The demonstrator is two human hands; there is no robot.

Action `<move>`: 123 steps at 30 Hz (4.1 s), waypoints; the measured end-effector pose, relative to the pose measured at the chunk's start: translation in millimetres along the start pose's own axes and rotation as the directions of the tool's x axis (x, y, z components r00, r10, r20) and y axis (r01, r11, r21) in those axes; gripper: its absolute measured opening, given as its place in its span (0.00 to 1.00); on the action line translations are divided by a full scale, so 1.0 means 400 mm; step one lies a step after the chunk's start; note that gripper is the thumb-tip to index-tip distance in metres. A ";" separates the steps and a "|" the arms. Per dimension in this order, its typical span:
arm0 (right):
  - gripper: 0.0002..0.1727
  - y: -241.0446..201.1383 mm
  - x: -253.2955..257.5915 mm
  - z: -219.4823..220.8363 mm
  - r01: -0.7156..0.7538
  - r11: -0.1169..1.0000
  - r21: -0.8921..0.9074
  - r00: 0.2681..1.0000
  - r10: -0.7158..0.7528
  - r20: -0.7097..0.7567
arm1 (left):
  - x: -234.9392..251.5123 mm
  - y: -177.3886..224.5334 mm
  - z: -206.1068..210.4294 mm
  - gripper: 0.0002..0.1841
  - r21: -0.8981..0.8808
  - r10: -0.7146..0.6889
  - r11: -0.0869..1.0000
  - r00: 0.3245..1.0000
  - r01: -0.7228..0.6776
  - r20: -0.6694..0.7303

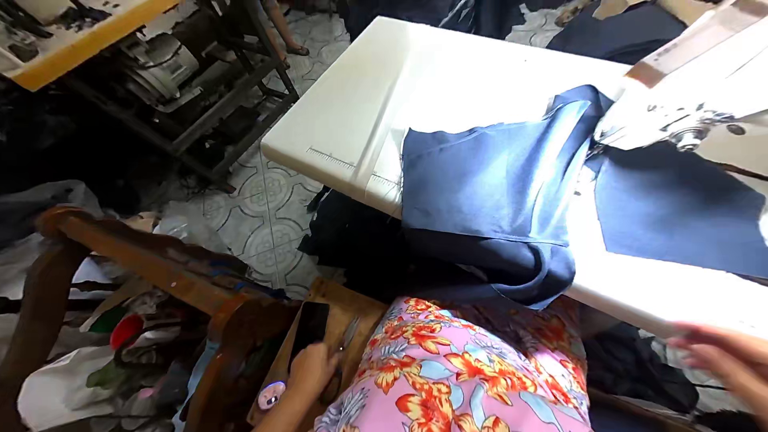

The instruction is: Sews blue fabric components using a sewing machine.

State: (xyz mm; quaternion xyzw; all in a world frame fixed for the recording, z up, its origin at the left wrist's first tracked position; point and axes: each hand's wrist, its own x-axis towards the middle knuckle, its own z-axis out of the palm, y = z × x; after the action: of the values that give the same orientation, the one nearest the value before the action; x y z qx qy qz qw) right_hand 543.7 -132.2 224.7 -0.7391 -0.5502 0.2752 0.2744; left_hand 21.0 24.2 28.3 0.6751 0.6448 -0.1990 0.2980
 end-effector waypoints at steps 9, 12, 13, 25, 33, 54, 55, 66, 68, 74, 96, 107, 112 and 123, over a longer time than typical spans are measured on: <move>0.34 0.080 0.175 0.363 -0.574 0.816 -0.074 0.787 0.574 0.225 | 0.069 0.567 -0.461 0.36 0.502 0.986 0.067 -0.020 -0.862 -0.165; 0.37 0.062 0.234 0.477 -0.334 0.881 0.335 0.942 0.295 0.162 | 0.176 0.739 -0.506 0.30 0.439 0.995 0.033 0.070 -0.898 0.069; 0.36 0.024 0.251 0.501 -0.336 0.840 0.427 0.941 0.276 0.198 | 0.207 0.786 -0.531 0.29 0.434 0.987 0.077 0.131 -0.898 0.097; 0.35 -0.532 0.614 0.224 0.388 0.862 0.325 0.899 -0.276 -0.341 | 0.378 0.553 -0.899 0.41 0.230 0.199 0.967 0.888 -0.110 -0.415; 0.14 -0.345 0.444 0.318 0.650 0.759 0.035 0.752 -0.636 -0.175 | 0.330 0.429 -0.776 0.29 0.437 0.801 0.598 0.513 -0.672 -0.308; 0.11 -0.027 0.653 0.066 -0.217 0.973 -0.084 0.900 0.166 -0.402 | 0.277 0.666 -0.545 0.36 0.446 0.923 0.367 0.260 -0.816 -0.283; 0.11 -0.024 0.649 0.068 -0.183 0.979 -0.094 0.910 0.133 -0.393 | 0.277 0.666 -0.545 0.36 0.447 0.923 0.367 0.260 -0.816 -0.283; 0.08 0.046 0.564 0.013 0.308 0.934 -0.181 0.909 -0.345 -0.235 | 0.273 0.667 -0.544 0.35 0.438 0.919 0.372 0.256 -0.819 -0.301; 0.08 0.048 0.534 0.003 0.301 0.948 -0.109 0.936 -0.315 -0.156 | 0.276 0.666 -0.543 0.35 0.437 0.918 0.376 0.261 -0.817 -0.299; 0.09 0.006 0.370 0.031 0.321 0.947 0.017 0.945 -0.321 0.064 | 0.232 0.722 -0.570 0.28 0.427 0.916 0.375 0.257 -0.823 -0.308; 0.10 0.197 0.581 -0.154 -0.152 0.831 -0.535 0.926 -0.069 -0.370 | 0.191 0.993 -0.606 0.16 0.396 0.984 0.172 0.136 -0.902 -0.118; 0.21 -0.041 0.433 0.077 -0.082 0.881 -0.465 0.879 -0.156 -0.450 | 0.182 0.737 -0.481 0.31 0.391 0.943 0.330 0.277 -0.859 -0.187; 0.39 -0.106 0.412 0.219 0.017 0.840 -0.542 0.988 -0.097 -0.119 | 0.181 0.798 -0.478 0.28 0.397 0.974 0.192 0.126 -0.898 -0.186; 0.42 -0.027 0.493 0.098 -0.172 0.803 -0.570 0.985 0.124 -0.121 | 0.221 0.945 -0.539 0.33 0.435 0.831 0.534 0.544 -0.725 -0.114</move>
State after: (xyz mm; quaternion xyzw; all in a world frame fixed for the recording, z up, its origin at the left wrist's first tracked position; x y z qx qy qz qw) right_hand 556.5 64.5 184.4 -0.8382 -0.5373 0.0866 0.0357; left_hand 378.0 236.1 185.9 0.9548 0.2635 -0.0421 0.1312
